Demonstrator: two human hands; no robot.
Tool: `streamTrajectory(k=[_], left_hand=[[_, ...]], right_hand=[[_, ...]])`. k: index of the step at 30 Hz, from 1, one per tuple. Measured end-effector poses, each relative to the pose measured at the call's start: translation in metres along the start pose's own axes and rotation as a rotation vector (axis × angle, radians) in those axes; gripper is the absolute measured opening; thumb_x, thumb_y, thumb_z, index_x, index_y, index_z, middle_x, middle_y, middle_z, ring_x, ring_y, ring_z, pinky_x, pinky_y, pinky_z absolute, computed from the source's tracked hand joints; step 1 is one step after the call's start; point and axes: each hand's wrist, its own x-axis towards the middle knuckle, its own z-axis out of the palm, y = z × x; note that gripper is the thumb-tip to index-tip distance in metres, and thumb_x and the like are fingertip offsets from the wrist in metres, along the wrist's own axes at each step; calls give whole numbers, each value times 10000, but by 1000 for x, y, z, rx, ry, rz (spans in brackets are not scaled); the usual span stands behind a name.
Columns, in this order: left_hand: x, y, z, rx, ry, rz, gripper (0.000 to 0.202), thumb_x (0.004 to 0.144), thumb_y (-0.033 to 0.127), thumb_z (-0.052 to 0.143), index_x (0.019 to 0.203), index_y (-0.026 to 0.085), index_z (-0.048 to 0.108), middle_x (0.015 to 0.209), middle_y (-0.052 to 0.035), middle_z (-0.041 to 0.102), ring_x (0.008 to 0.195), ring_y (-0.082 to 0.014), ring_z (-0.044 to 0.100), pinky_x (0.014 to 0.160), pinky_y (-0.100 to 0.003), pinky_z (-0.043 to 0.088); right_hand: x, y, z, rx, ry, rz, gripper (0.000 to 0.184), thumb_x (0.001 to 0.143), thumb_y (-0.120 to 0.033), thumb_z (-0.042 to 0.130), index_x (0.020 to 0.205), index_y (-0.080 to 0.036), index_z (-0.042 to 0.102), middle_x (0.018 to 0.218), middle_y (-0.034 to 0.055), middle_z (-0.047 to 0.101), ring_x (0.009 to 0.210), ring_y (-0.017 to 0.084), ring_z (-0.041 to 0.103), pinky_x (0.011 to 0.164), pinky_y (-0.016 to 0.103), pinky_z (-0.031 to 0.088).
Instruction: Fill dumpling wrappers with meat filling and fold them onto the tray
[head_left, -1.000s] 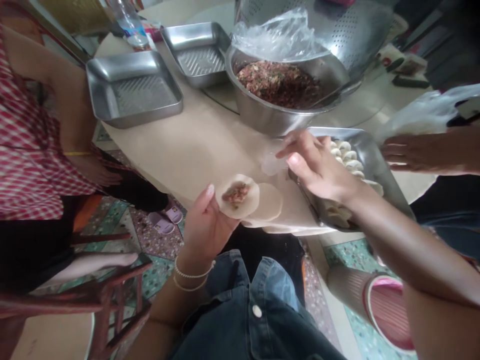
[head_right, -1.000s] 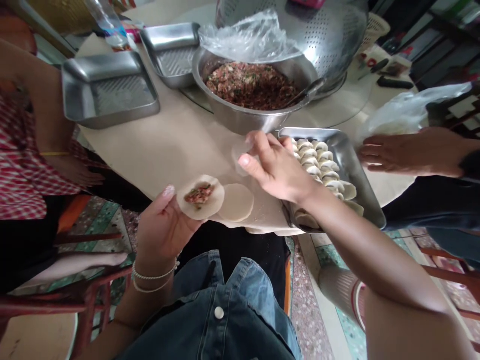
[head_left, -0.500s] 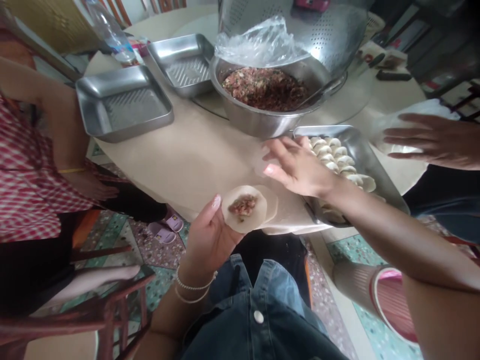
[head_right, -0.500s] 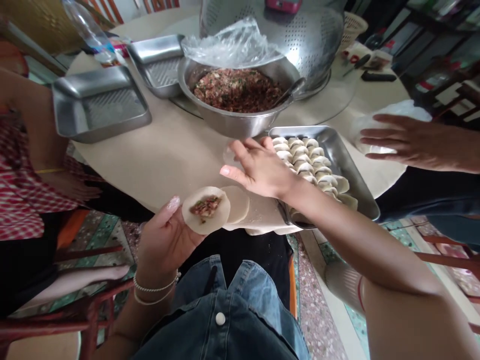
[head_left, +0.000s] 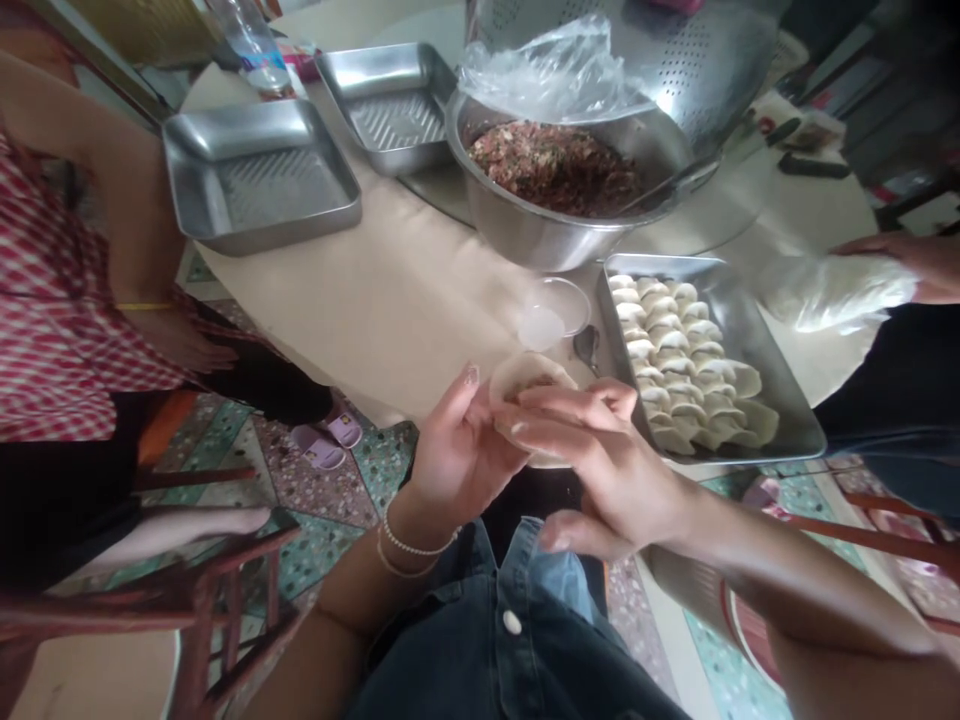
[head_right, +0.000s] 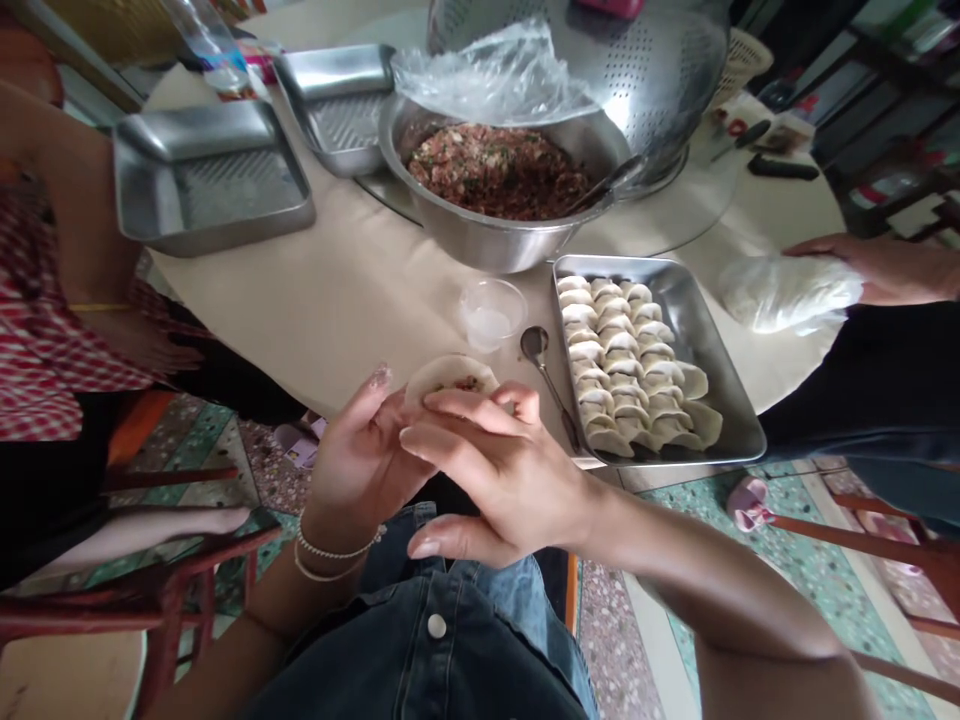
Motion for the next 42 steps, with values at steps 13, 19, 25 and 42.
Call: streamTrajectory(k=[13,19,25,42], left_hand=[[-4,4,2,-20,66,25,589,994,473,205,1150,107,639,1203,-139,679,1350,-290,466,1153,-462,329],[-6,6,-4,35,61,56,613,975,516,248,1263,95,588,1301,-153,632,1400,-321,393,1158,-484,315],[-9,5,-4,40,25,13,583,974,514,260,1221,120,612,1295,-143,640,1404,-321,389,1158,-497,309],[-17,11,-1,69,-33,-21,634,937,547,266,1161,88,642,1263,-165,658,1428,-336,341,1176,-528,264]], right_hand=[[-4,-8,11,-102,10,-51,475,952,-599,337,1205,-236,510,1208,54,662,1234,175,504,927,367,297],[-19,-6,9,-139,82,-139,332,878,-562,533,1052,-291,614,1119,-5,694,1165,185,520,926,371,297],[-23,-3,8,-179,124,-177,261,911,-530,476,955,-306,603,1115,-44,702,1089,155,561,879,363,322],[-36,9,4,-130,359,54,438,940,-471,390,1334,-287,443,1047,15,714,995,243,601,839,441,322]])
